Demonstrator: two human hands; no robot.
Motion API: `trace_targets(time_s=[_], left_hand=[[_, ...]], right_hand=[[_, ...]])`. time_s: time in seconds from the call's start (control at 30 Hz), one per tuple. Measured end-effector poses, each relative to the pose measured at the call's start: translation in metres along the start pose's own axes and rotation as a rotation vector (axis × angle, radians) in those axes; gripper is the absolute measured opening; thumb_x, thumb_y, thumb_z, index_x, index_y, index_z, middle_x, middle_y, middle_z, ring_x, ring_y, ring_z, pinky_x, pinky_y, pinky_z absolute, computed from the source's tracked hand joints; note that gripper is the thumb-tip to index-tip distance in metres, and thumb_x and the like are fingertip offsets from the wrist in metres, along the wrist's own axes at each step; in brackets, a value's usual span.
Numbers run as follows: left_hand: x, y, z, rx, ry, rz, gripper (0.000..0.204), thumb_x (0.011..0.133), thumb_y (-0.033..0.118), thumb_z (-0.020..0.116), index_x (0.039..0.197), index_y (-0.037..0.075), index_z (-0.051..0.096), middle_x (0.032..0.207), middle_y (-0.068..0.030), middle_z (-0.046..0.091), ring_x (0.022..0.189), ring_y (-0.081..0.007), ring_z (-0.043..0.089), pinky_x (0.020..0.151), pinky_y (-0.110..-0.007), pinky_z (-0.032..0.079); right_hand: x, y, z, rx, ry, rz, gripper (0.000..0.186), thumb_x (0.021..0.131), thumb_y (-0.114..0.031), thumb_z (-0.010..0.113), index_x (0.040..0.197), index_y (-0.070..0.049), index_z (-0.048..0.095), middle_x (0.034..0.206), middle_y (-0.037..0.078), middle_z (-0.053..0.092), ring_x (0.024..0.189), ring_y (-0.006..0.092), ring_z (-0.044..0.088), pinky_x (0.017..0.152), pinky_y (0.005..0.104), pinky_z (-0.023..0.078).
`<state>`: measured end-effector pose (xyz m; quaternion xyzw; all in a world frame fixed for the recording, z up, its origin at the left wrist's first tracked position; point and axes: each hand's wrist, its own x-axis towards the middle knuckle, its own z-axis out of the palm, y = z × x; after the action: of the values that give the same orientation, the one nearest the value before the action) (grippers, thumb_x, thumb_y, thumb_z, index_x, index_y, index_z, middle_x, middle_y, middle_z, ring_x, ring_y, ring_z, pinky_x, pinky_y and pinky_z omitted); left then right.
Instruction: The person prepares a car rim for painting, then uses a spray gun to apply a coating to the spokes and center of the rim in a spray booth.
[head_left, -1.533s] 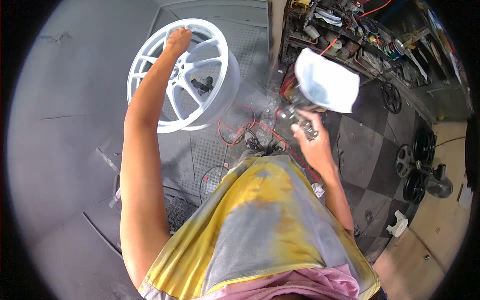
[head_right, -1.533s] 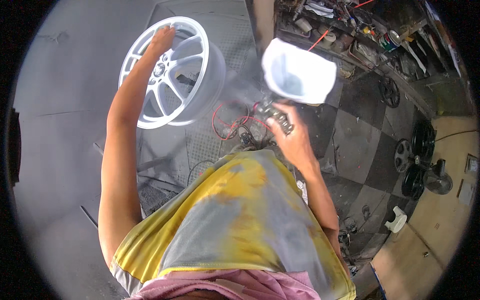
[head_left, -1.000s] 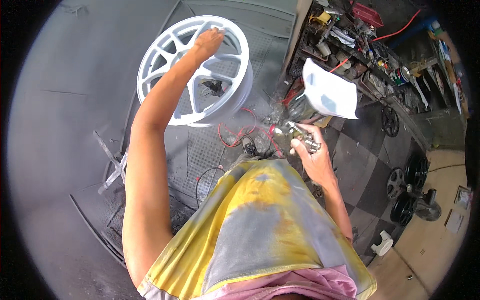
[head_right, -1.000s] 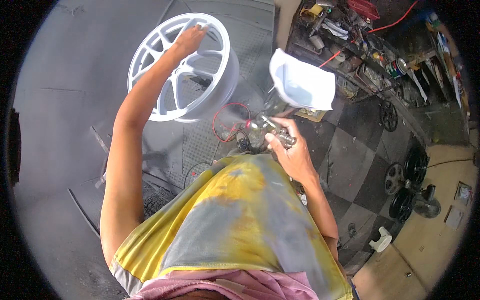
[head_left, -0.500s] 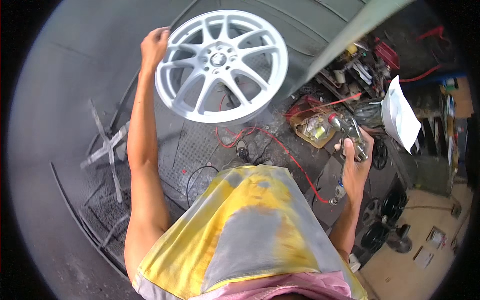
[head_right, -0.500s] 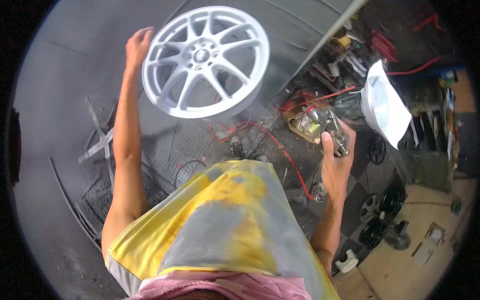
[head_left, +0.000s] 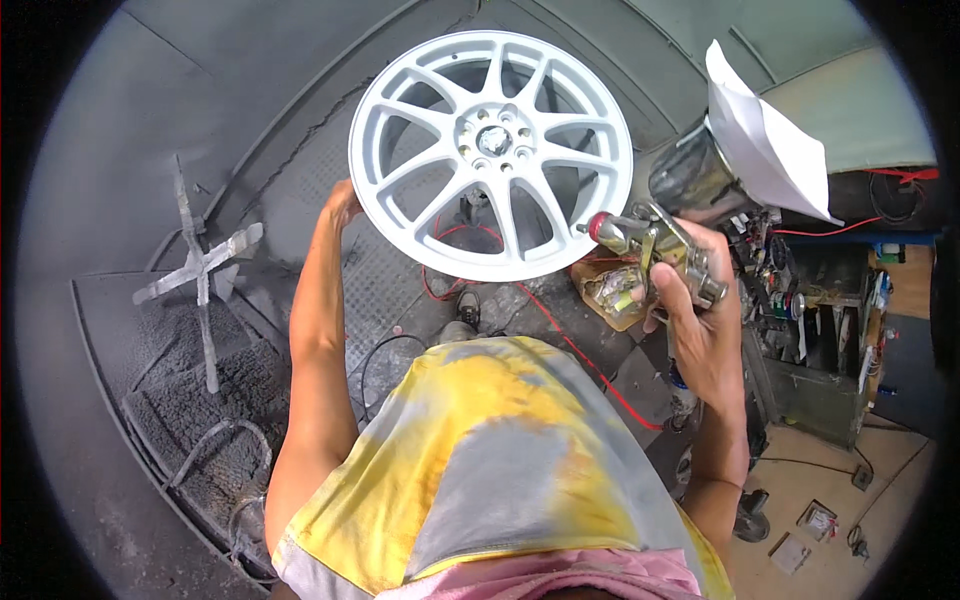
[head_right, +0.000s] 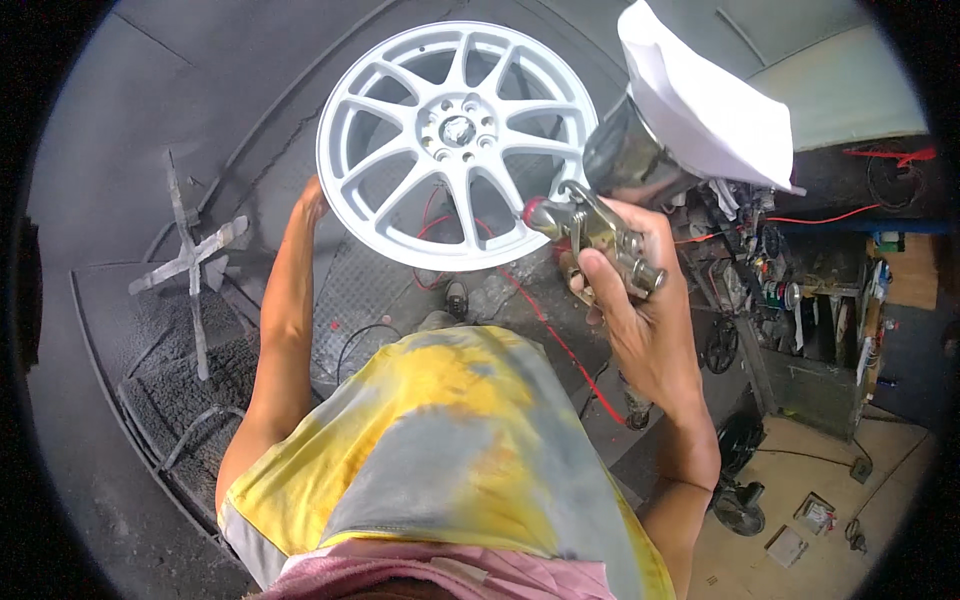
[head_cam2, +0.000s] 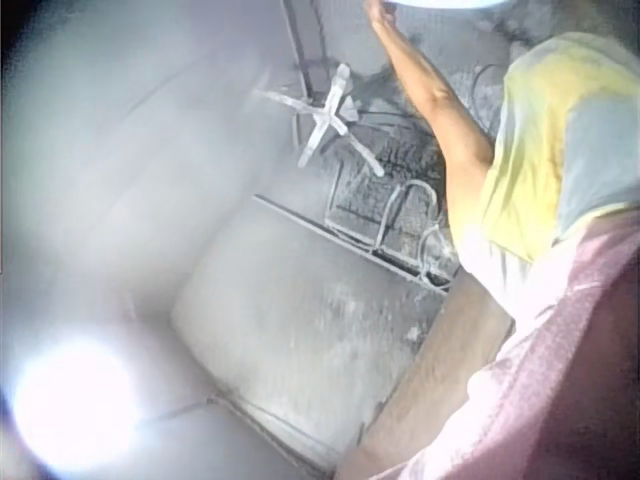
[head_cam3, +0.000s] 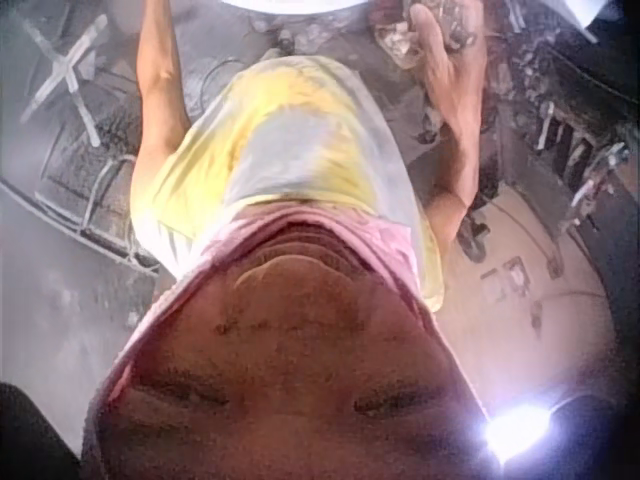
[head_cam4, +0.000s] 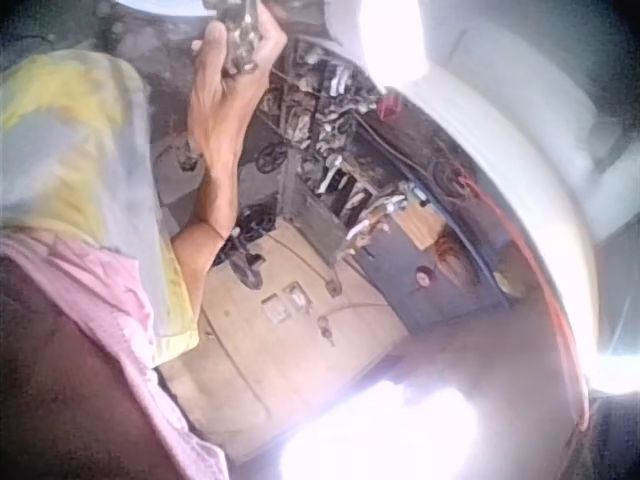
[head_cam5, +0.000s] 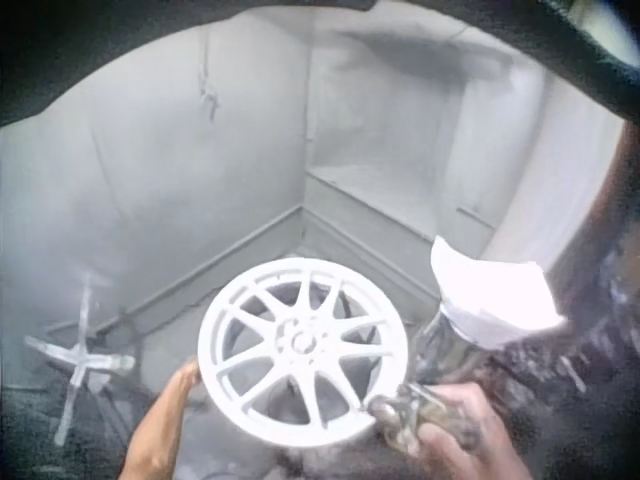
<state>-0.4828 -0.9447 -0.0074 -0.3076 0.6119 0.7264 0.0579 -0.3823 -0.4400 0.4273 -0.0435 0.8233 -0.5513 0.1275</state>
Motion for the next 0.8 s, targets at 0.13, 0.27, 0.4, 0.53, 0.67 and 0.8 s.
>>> trace_targets(time_s=[0.13, 0.27, 0.4, 0.53, 0.67, 0.8], left_hand=[[0.031, -0.005, -0.004, -0.124, -0.084, 0.094, 0.037, 0.102, 0.026, 0.063, 0.119, -0.005, 0.074, 0.104, -0.0163, 0.077, 0.087, -0.0283, 0.074, 0.079, -0.047, 0.06], [0.052, -0.021, 0.002, -0.193, -0.065, 0.188, 0.035, 0.101, 0.025, 0.064, 0.116, -0.005, 0.075, 0.101, -0.0158, 0.077, 0.084, -0.0267, 0.074, 0.075, -0.046, 0.059], [0.063, -0.036, 0.011, -0.199, 0.001, 0.227, 0.033, 0.099, 0.023, 0.065, 0.113, -0.006, 0.076, 0.099, -0.0153, 0.077, 0.082, -0.0251, 0.073, 0.072, -0.044, 0.058], [0.061, -0.061, 0.015, -0.184, 0.062, 0.234, 0.031, 0.098, 0.021, 0.066, 0.11, -0.006, 0.076, 0.096, -0.0149, 0.077, 0.079, -0.0234, 0.072, 0.069, -0.043, 0.057], [0.049, -0.091, 0.001, -0.147, 0.206, 0.252, 0.029, 0.096, 0.019, 0.068, 0.107, -0.006, 0.077, 0.094, -0.0144, 0.077, 0.076, -0.0218, 0.072, 0.065, -0.042, 0.056], [-0.011, -0.13, 0.03, 0.013, 0.42, 0.251, 0.032, 0.094, 0.024, 0.07, 0.098, -0.007, 0.078, 0.085, -0.0141, 0.076, 0.071, -0.0209, 0.071, 0.057, -0.042, 0.054]], right_hand=[[0.02, -0.02, 0.004, 0.032, 0.049, -0.082, 0.036, 0.107, -0.013, 0.062, 0.141, -0.002, 0.053, 0.102, 0.004, 0.066, 0.086, 0.0054, 0.062, 0.071, 0.0228, 0.054], [0.039, -0.012, -0.008, -0.2, 0.168, -0.253, 0.037, 0.107, -0.017, 0.062, 0.139, -0.003, 0.053, 0.101, 0.001, 0.067, 0.079, 0.0061, 0.066, 0.057, 0.0198, 0.05], [0.035, -0.02, -0.017, -0.202, 0.137, -0.135, 0.036, 0.107, -0.016, 0.061, 0.14, -0.003, 0.053, 0.104, 0.002, 0.067, 0.079, 0.0056, 0.066, 0.051, 0.0182, 0.046], [0.046, -0.014, -0.016, -0.036, -0.004, -0.139, 0.034, 0.108, -0.016, 0.061, 0.138, -0.004, 0.054, 0.101, 0.001, 0.066, 0.079, 0.0043, 0.066, 0.049, 0.018, 0.045], [0.063, -0.019, -0.022, -0.099, -0.024, -0.259, 0.033, 0.108, -0.017, 0.062, 0.138, -0.005, 0.055, 0.097, -0.001, 0.064, 0.077, 0.0032, 0.063, 0.048, 0.0183, 0.044], [0.075, -0.008, -0.037, -0.193, -0.035, -0.297, 0.033, 0.108, -0.019, 0.063, 0.137, -0.006, 0.056, 0.094, -0.002, 0.063, 0.075, 0.0022, 0.062, 0.048, 0.0186, 0.043]])
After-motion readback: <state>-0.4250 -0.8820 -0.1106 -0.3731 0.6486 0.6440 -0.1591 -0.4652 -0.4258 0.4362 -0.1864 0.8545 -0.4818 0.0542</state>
